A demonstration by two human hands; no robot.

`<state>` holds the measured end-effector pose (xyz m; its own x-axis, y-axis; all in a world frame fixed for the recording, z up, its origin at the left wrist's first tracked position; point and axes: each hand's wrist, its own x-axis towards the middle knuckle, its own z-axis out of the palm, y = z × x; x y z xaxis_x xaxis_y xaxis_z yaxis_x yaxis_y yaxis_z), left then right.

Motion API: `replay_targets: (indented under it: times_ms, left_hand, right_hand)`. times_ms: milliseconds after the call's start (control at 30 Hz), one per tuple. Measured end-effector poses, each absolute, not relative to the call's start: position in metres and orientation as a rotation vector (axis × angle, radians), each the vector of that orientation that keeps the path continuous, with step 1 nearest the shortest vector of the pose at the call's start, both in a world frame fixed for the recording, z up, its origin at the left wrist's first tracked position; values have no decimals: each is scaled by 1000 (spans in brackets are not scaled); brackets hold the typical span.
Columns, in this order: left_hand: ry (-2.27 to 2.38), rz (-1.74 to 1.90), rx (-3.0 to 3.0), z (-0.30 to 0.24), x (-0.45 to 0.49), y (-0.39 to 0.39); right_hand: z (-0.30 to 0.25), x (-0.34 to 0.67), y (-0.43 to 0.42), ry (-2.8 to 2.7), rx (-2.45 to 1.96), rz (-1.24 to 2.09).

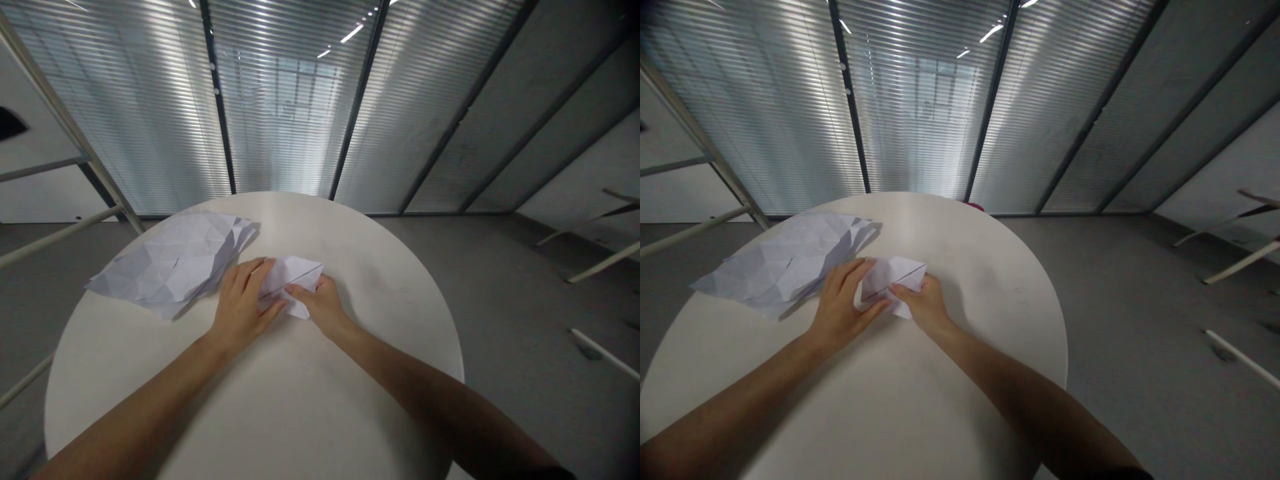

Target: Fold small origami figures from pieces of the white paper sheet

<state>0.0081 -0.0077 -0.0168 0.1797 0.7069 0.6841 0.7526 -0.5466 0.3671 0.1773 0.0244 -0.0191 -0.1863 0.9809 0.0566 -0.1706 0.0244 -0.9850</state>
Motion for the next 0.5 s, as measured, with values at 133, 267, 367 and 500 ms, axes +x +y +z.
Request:
replay_targets:
  times_ms: [133, 267, 367, 500]
  left_hand:
    - [-1614, -1596, -2350, -13, 10, -4]
    - [-1391, -1453, -2347, -15, 4, -5]
    - [-1190, -1275, -2218, -17, 0, -8]
    - [-1223, -1328, -2001, -16, -3, -10]
  right_hand:
    - [-20, 177, 25, -1389, -907, 1359]
    - [-23, 177, 28, -1463, -1011, 1185]
    - [-24, 179, 31, -1558, -1179, 915]
    - [-20, 187, 34, -1679, -1296, 681]
